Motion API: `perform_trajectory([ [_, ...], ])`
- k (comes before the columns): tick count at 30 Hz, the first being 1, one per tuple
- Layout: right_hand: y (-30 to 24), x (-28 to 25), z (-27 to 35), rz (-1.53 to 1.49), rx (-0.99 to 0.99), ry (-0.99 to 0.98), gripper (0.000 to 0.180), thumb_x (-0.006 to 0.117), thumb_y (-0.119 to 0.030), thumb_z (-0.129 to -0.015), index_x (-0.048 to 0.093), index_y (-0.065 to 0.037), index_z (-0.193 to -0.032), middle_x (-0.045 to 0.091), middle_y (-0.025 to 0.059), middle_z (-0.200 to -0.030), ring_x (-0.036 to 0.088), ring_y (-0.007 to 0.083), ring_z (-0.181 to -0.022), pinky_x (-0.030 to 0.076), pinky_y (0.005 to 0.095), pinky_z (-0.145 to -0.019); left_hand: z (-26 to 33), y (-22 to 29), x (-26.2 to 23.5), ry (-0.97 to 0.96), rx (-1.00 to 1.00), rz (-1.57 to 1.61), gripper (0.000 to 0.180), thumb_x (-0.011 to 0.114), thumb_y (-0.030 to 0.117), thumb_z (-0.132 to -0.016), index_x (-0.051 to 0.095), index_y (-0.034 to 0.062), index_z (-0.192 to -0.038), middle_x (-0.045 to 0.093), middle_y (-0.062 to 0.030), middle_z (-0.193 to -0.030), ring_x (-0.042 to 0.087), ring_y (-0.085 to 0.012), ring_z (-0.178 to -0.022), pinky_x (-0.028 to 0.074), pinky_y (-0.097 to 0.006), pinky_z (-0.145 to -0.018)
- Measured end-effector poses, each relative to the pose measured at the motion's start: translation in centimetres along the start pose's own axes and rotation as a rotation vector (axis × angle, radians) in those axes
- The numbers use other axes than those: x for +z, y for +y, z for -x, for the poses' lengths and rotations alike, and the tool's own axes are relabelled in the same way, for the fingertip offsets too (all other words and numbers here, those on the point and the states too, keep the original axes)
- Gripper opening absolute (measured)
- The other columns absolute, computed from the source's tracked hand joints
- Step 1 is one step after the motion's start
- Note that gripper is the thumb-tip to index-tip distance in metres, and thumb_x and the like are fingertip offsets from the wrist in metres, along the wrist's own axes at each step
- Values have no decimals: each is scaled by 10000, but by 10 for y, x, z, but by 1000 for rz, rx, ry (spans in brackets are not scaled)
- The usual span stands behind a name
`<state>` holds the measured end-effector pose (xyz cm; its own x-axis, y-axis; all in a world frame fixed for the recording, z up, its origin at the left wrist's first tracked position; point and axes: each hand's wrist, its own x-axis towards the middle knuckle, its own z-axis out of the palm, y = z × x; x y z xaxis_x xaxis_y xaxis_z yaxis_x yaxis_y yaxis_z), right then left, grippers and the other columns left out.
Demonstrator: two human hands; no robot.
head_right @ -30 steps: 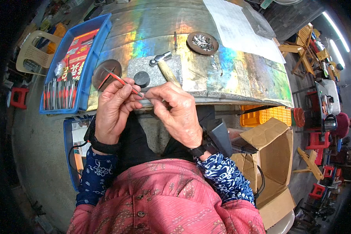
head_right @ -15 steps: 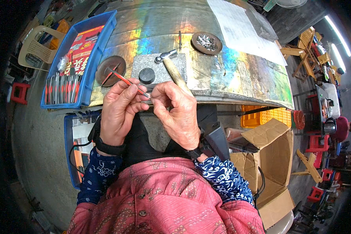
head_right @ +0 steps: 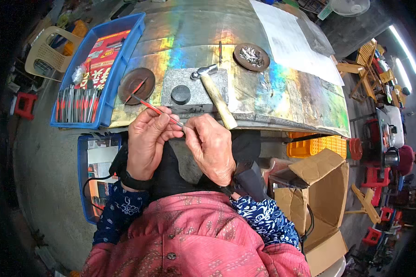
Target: The person repeatedly picks small metal rods from a blue tray, places them on a metal block, and strikes them with a hammer to shape them. Finished pieces are placed into a small metal dish on the table. The person continues this cycle throughout the clip.
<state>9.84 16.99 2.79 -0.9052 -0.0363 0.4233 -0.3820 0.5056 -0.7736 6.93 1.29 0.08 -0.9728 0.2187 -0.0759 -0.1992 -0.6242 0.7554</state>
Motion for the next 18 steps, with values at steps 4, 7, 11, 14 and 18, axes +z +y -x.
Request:
perform_trajectory([
  [4, 1, 6, -6, 25, 64, -2, 93, 667, 13, -823, 611, -4, -896, 602, 149, -773, 604, 323, -668, 479, 366, -609, -8, 0, -2, 8, 39, -63, 165, 578, 72, -962, 584, -22, -1097, 674, -154, -978, 691, -194, -824, 607, -323, -711],
  [7, 4, 6, -13, 67, 22, 15, 87, 677, -6, -833, 623, -5, -901, 595, 130, -766, 582, 271, -641, 465, 340, -589, -16, 3, -1, 12, 59, -60, 159, 588, 79, -959, 584, -21, -1082, 673, -141, -950, 684, -184, -807, 601, -310, -694],
  [11, 11, -8, -19, 200, -56, 56, 102, 706, -22, -831, 643, -7, -909, 589, 102, -767, 563, 190, -606, 456, 289, -564, -32, 8, -2, 33, 114, -104, 150, 600, 69, -948, 585, -26, -1062, 666, -122, -902, 666, -163, -774, 583, -274, -655],
  [14, 19, -24, -21, 507, -98, 74, 176, 730, -71, -773, 641, -44, -923, 591, 115, -864, 574, 313, -813, 482, 399, -699, -46, 12, -5, 30, 187, -213, 124, 601, 35, -935, 596, -28, -1041, 666, -101, -872, 649, -134, -744, 564, -241, -623],
  [18, 29, -36, -18, 674, -58, -17, 316, 723, -88, -775, 611, -46, -1068, 555, 147, -964, 561, 334, -873, 481, 418, -730, -57, 9, -3, 2, 297, -379, 93, 618, 8, -912, 622, -33, -996, 671, -70, -841, 631, -84, -692, 518, -195, -578],
])
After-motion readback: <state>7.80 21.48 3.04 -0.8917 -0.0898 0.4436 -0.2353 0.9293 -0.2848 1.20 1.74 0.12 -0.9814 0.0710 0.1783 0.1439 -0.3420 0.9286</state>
